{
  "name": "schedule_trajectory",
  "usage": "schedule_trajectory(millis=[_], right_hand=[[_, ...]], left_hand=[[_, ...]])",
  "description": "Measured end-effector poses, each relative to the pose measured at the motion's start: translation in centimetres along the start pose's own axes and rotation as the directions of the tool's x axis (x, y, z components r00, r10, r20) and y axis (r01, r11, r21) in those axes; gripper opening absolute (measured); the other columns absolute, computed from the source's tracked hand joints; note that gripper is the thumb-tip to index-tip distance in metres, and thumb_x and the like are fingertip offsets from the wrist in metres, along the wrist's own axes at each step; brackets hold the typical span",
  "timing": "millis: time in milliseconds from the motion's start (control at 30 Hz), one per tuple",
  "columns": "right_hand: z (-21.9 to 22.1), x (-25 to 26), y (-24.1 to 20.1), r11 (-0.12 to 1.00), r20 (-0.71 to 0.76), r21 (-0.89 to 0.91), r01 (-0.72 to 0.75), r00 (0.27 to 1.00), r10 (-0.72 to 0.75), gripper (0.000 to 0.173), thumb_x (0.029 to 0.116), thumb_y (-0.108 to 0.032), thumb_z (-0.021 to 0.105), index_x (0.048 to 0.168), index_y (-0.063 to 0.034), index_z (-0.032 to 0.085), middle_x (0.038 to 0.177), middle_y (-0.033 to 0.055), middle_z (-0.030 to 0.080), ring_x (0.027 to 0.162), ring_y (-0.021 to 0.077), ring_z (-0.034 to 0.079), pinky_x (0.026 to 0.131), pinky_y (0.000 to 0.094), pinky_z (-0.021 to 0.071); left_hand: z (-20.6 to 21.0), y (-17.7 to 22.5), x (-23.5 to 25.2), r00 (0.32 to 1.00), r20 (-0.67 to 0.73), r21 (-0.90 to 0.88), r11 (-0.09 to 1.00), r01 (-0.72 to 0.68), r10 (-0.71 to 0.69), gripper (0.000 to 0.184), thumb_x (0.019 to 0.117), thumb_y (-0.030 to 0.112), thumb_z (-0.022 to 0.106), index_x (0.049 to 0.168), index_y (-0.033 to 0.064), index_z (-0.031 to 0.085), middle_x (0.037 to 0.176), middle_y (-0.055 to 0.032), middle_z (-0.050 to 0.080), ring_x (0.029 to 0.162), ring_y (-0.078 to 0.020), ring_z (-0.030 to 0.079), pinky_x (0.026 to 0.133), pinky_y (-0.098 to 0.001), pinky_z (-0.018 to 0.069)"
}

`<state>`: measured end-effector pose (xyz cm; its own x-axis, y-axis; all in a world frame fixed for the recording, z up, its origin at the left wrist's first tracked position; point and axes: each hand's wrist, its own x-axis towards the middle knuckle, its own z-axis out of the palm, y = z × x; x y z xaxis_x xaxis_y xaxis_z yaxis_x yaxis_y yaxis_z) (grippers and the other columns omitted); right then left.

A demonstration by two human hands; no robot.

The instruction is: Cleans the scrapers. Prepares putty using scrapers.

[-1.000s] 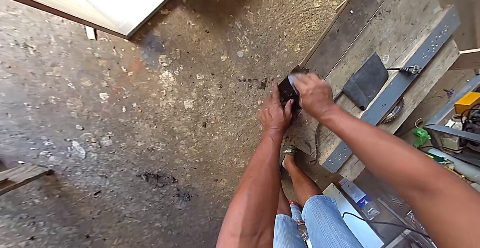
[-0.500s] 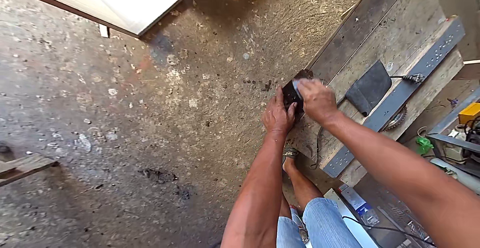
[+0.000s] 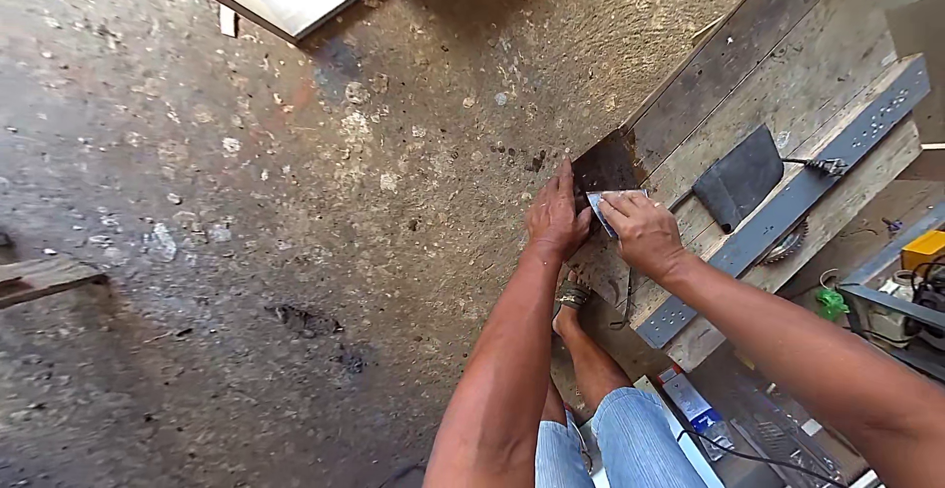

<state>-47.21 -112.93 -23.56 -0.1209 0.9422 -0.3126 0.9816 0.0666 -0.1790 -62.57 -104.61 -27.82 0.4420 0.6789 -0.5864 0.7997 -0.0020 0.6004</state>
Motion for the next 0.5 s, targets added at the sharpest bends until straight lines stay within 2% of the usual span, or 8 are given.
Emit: schedule_trajectory(millis=[100, 200, 300, 367, 500], right_hand=[[-0.2, 2.0, -0.4, 0.999, -0.013, 0.015, -0.038, 0.999, 0.038, 0.043, 0.0885, -0.001, 0.062, 0.13, -0.0106, 0.068, 0.136, 0.0088, 0.066, 0.126, 0.0325, 0.061, 0.092, 0.0522, 0.0549], [-0.2, 1.2, -1.1, 0.999, -0.017, 0.01, -0.042, 0.999, 0.042, 0.041, 0.0907, -0.002, 0.06, 0.129, -0.0096, 0.069, 0.135, 0.0093, 0.067, 0.123, 0.0323, 0.063, 0.09, 0.0516, 0.0561], [-0.1, 2.2, -1.0, 0.998, -0.027, 0.004, -0.067, 0.997, 0.067, 0.039, 0.0904, -0.003, 0.061, 0.127, -0.0098, 0.07, 0.134, 0.0087, 0.068, 0.122, 0.0327, 0.064, 0.086, 0.0522, 0.0566], [-0.5, 2.4, -1.4, 0.994, -0.007, 0.007, -0.106, 0.994, 0.106, 0.038, 0.0914, -0.003, 0.06, 0.128, -0.0101, 0.069, 0.134, 0.0088, 0.067, 0.122, 0.0327, 0.063, 0.085, 0.0524, 0.0563], [-0.4, 2.2, -1.2, 0.996, -0.007, 0.007, -0.089, 0.996, 0.089, 0.037, 0.0924, -0.003, 0.059, 0.127, -0.0104, 0.07, 0.133, 0.0094, 0.068, 0.122, 0.0337, 0.064, 0.085, 0.0534, 0.057]], left_hand=[[0.3, -0.1, -0.2, 1.0, 0.003, -0.008, 1.0, 0.002, -0.002, 0.098, 0.088, 0.036, 0.073, 0.165, 0.0168, 0.014, 0.14, -0.0164, 0.057, 0.122, -0.0354, 0.061, 0.094, -0.0586, 0.0532], [0.0, 0.1, 0.0, 1.0, -0.012, 0.003, 1.0, 0.015, -0.015, 0.099, 0.0857, 0.033, 0.072, 0.165, 0.0161, 0.015, 0.138, -0.016, 0.058, 0.121, -0.0353, 0.061, 0.092, -0.0591, 0.0537], [0.1, 0.0, 0.0, 0.999, 0.012, 0.007, 0.999, 0.037, -0.037, 0.1, 0.0883, 0.037, 0.072, 0.165, 0.0137, 0.012, 0.144, -0.0164, 0.054, 0.127, -0.035, 0.058, 0.097, -0.0589, 0.0516], [0.4, 0.2, -0.4, 0.998, 0.014, 0.0, 0.999, 0.053, -0.053, 0.102, 0.0877, 0.038, 0.073, 0.164, 0.0116, 0.011, 0.146, -0.0176, 0.053, 0.129, -0.0355, 0.057, 0.098, -0.0594, 0.051], [-0.1, 0.3, 0.1, 0.998, 0.002, 0.038, 0.998, 0.059, -0.06, 0.103, 0.0867, 0.038, 0.073, 0.163, 0.0077, 0.011, 0.144, -0.0189, 0.054, 0.127, -0.0353, 0.059, 0.098, -0.0576, 0.0515]])
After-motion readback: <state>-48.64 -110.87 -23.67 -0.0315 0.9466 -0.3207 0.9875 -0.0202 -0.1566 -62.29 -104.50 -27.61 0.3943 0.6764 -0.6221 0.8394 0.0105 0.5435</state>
